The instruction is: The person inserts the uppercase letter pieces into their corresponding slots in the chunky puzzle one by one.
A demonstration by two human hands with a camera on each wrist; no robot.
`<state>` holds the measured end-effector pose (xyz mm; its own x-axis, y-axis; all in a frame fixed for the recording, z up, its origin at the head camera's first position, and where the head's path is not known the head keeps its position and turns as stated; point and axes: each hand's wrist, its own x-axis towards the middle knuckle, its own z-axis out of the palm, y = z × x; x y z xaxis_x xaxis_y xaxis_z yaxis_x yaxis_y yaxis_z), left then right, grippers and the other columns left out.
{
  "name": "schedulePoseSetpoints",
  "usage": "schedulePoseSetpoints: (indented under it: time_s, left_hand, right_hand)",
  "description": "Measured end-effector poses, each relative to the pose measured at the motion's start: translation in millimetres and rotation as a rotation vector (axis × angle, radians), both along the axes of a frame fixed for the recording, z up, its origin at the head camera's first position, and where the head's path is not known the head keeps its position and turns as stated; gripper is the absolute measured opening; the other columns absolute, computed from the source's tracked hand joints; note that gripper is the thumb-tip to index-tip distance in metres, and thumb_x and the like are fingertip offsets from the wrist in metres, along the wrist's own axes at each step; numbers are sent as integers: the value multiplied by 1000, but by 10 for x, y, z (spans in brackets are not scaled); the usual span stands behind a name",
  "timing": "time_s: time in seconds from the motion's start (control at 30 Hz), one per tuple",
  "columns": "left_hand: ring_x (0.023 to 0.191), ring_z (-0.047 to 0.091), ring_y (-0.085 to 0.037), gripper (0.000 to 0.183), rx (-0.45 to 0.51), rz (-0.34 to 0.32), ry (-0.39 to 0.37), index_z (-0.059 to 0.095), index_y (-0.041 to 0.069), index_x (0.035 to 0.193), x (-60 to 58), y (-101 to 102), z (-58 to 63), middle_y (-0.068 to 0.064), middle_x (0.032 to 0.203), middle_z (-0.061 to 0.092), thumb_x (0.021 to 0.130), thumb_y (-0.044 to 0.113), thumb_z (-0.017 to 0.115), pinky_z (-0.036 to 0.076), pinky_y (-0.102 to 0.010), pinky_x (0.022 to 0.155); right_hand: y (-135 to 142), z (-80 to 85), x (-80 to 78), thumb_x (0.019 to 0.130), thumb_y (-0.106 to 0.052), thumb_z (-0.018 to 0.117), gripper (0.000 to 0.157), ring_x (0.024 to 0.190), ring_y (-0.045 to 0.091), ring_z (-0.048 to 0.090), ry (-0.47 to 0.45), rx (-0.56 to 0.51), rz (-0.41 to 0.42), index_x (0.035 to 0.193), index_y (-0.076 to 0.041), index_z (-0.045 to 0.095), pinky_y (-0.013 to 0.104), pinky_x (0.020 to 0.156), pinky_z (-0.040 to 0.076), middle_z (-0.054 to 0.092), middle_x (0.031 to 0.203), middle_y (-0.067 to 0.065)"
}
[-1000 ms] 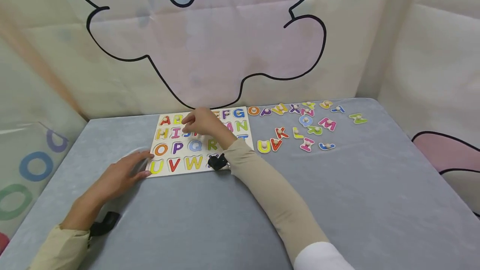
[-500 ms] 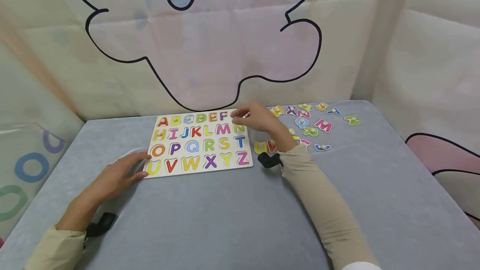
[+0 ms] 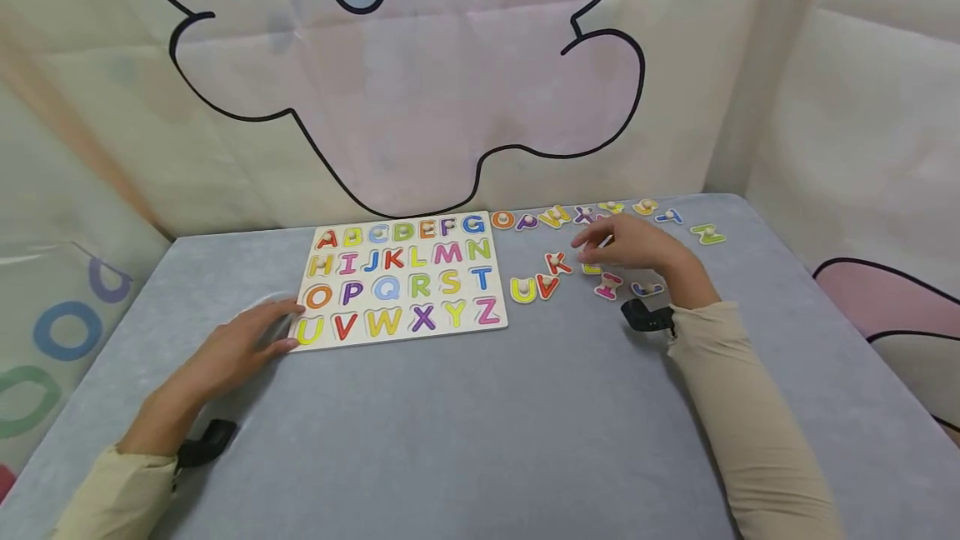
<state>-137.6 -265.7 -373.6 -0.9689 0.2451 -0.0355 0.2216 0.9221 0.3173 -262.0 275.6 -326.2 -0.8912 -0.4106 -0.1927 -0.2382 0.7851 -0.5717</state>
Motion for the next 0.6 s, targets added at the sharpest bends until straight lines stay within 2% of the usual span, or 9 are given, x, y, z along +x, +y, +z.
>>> schedulePoseSetpoints:
  time_s: [0.23,0.47,0.6]
  left_hand:
    - [139,41,-44,47,-1,17,-16,52,13,136,-6,38,19,-19,148,49,93,22,70,38,-72,99]
    - [139,41,-44,46,-6,25,-28,52,14,135,-6,36,32,-19,149,48,93,21,69,38,-72,99]
    - [139,41,-44,47,-4,30,-33,52,14,135,1,35,25,-19,149,48,93,22,70,38,-72,99]
  right_hand:
    - [299,23,38,83,-22,82,28,78,9,60,-80,32,51,107,-10,74,24,67,49,70,89,3]
    - [358,-81,17,81,-16,82,24,78,9,57,-182,36,103,102,-10,74,23,66,47,68,88,3]
    - [344,-115,11,82,-13,80,21,76,11,55,-215,53,93,101,-9,73,24,65,47,65,85,4]
